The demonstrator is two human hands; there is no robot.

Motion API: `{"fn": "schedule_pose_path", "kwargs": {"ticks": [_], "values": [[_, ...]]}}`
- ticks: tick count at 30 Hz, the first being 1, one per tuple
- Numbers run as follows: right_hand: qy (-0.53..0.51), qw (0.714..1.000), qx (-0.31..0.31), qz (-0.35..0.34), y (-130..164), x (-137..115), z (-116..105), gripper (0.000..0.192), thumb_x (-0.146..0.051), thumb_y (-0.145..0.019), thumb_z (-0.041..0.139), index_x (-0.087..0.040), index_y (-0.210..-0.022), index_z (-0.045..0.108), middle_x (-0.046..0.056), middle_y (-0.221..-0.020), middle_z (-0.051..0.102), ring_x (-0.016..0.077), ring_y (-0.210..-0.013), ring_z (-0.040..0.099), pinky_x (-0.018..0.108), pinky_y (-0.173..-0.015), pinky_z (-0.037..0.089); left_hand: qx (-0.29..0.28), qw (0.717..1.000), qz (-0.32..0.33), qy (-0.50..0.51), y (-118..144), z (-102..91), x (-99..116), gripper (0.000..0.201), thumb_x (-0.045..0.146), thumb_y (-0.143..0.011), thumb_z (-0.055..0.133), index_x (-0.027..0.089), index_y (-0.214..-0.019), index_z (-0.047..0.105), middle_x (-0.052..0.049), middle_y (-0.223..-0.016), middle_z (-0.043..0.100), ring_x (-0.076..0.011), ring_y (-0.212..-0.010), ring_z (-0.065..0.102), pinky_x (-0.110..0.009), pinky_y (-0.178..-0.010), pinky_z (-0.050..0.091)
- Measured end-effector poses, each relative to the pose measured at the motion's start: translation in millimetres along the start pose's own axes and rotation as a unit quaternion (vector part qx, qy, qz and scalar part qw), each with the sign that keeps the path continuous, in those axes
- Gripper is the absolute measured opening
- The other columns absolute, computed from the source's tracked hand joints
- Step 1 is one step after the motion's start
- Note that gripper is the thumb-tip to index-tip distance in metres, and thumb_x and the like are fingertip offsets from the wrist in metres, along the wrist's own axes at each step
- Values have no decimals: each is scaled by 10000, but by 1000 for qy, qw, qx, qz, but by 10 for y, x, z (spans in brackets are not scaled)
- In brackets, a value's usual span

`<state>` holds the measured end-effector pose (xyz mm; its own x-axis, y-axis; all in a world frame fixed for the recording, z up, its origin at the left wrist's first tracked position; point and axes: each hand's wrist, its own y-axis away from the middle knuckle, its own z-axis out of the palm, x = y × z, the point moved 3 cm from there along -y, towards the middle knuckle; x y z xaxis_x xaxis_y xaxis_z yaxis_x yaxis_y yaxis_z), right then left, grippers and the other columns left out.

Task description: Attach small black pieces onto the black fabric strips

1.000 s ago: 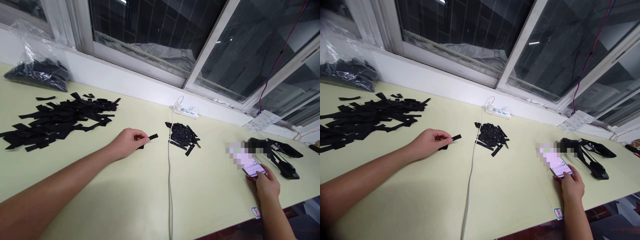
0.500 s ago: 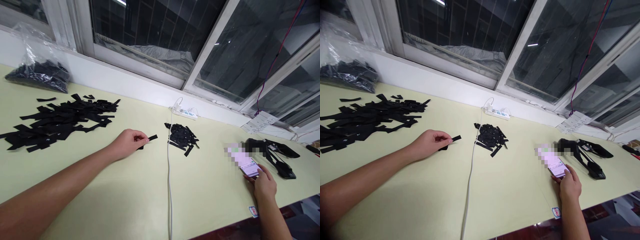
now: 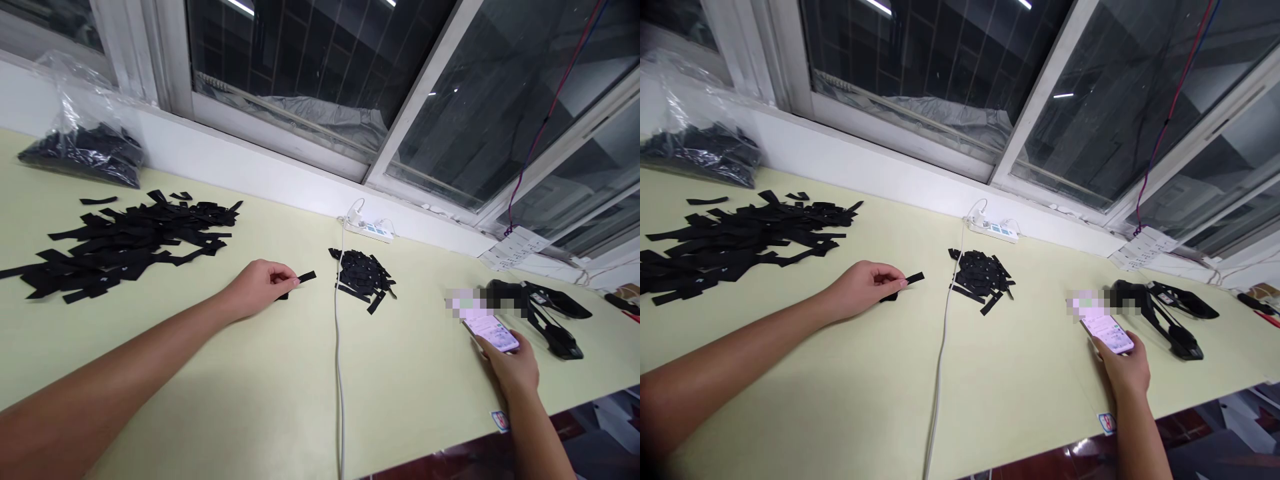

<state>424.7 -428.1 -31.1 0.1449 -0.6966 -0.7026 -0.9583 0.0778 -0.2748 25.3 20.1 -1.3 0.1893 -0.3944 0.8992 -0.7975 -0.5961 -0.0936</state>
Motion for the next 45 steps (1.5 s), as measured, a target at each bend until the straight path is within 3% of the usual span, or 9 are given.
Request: {"fn": "schedule_pose_path", "kwargs": {"ticks": [5,14,27,37,41,45], "values": [[90,996,-6,-13,37,-102,-14,1016,-573,-533,799,-172,-1396,441,207,-1247,635,386,-1123,612,539,-985,459,-1,1000,-2,0,6,-3,17,338,517,-786,652,202,-864,746,-39,-782,701,-182,-740,603,-289,-651,440],[107,994,-3,2,85,-150,-8,959,-535,-574,774,-193,-1402,434,186,-1262,630,373,-1149,597,519,-1007,445,-1,1000,0,-3,12,-6,11,343,527,-791,646,208,-872,746,-37,-785,695,-181,-738,593,-292,-655,436],[132,991,0,-35,55,-154,-5,975,-549,-563,773,-161,-1401,458,244,-1256,615,442,-1153,578,570,-978,442,5,1000,9,10,4,1,-10,345,523,-770,661,203,-859,755,-45,-768,698,-185,-719,591,-290,-633,427],[190,980,-50,-26,23,67,-148,961,-611,-596,725,-181,-1412,455,184,-1189,664,404,-1114,615,532,-948,487,3,1000,6,5,15,3,2,338,519,-778,653,206,-854,753,-38,-767,696,-183,-724,591,-291,-638,430],[203,978,-43,-32,61,110,-194,965,-643,-619,698,-145,-1413,469,224,-1196,637,425,-1157,581,544,-952,483,4,1000,7,11,19,5,0,341,520,-776,652,205,-860,754,-41,-776,699,-186,-728,597,-293,-638,431],[188,979,-12,-84,128,68,-191,946,-615,-631,701,-100,-1395,487,253,-1273,556,426,-1288,475,539,-1050,418,0,1000,10,14,14,6,-4,348,518,-775,652,197,-864,752,-47,-774,696,-191,-733,600,-298,-644,433]]}}
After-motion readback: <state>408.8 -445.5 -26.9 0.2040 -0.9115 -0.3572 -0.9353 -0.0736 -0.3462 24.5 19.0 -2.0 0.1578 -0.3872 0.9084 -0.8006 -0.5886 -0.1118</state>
